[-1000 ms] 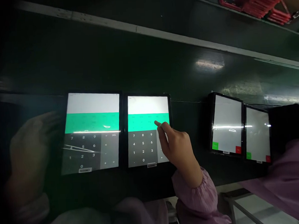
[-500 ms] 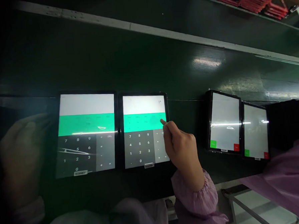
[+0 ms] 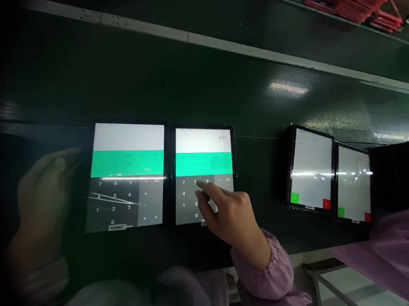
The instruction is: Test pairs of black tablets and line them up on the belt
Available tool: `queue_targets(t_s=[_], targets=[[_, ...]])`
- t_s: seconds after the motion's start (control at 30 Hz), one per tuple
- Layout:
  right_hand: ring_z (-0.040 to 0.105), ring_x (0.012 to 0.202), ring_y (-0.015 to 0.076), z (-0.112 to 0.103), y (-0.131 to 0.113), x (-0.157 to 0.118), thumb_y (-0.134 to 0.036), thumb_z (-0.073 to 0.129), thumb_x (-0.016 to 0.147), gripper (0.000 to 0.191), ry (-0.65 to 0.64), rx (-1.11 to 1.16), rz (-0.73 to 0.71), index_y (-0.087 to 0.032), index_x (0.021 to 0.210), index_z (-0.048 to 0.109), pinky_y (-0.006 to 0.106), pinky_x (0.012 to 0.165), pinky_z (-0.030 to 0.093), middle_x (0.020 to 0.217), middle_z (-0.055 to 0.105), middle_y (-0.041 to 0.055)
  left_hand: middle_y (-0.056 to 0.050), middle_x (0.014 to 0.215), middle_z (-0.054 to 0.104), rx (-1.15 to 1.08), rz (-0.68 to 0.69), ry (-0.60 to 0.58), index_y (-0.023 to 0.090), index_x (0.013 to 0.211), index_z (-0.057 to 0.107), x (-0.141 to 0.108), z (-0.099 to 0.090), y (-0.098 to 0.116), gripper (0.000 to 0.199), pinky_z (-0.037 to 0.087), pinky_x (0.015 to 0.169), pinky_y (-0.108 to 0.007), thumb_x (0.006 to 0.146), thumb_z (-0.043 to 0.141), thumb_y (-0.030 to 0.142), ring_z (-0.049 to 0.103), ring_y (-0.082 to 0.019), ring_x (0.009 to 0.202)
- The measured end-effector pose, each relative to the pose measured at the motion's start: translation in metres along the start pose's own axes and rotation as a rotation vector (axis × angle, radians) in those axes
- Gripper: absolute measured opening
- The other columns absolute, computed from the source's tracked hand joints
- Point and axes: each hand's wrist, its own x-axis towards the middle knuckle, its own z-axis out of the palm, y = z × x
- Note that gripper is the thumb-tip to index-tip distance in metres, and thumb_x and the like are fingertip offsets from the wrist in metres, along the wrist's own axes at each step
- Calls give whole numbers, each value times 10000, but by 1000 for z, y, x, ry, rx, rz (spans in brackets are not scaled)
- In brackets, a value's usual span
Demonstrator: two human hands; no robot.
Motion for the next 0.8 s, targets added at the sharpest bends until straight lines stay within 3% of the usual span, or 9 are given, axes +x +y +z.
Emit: queue_targets(t_s=[0.17, 0.33, 0.4, 0.47, 0.53, 0.6, 0.8], targets=[[484, 365, 73, 11, 0, 0, -240, 449, 1133, 366, -39, -58, -50, -107, 1154, 789, 229, 405, 343, 554, 683, -18, -70, 1085, 819, 43, -29, 2, 199, 926, 769, 1, 1, 3, 199, 567, 1113, -487, 824, 601, 228, 758, -264, 1114], [539, 406, 95, 19, -5, 3, -246, 435, 1135, 379, -120, -10, -90, -129, 1286, 762, 240, 430, 377, 622, 730, 1, -80, 1118, 808, 75, 14, -12, 206, 916, 754, 2, -1, 0, 214, 529, 1149, -510, 789, 608, 298, 736, -292, 1159], [512, 393, 85, 13, -2, 4, -222, 452, 1115, 350, -66, 20, -33, -144, 1221, 777, 232, 417, 356, 627, 736, -1, -78, 1121, 805, 114, 49, -23, 213, 927, 753, 1, -2, 0, 244, 526, 1148, -516, 788, 602, 345, 732, -295, 1149], [450, 373, 59, 3, 5, 4, -199, 484, 1087, 300, 59, 27, 112, -168, 1045, 779, 215, 396, 323, 695, 779, 11, -81, 1138, 804, 151, 81, -31, 218, 930, 752, 0, -2, 1, 267, 545, 1123, -507, 790, 588, 376, 731, -295, 1140], [383, 362, 39, -7, 13, 4, -188, 524, 1052, 302, 197, -10, 245, -187, 796, 684, 208, 373, 284, 814, 833, 45, -93, 1162, 802, 160, 87, -41, 217, 927, 749, -1, -3, 2, 280, 564, 1096, -507, 784, 581, 389, 728, -304, 1152], [337, 360, 30, -12, 21, 4, -198, 545, 1029, 359, 271, -52, 295, -202, 670, 558, 208, 361, 259, 909, 856, 79, -105, 1175, 802, 149, 73, -39, 213, 925, 748, -1, -2, 1, 288, 565, 1091, -523, 770, 583, 392, 724, -322, 1176], [306, 357, 28, -3, 25, 3, -215, 524, 1037, 313, 162, -30, 288, -184, 749, 641, 216, 377, 275, 938, 856, 91, -95, 1138, 813, 144, 106, -24, 215, 932, 762, 1, -2, -4, 292, 575, 1074, -530, 768, 600, 395, 735, -326, 1152]])
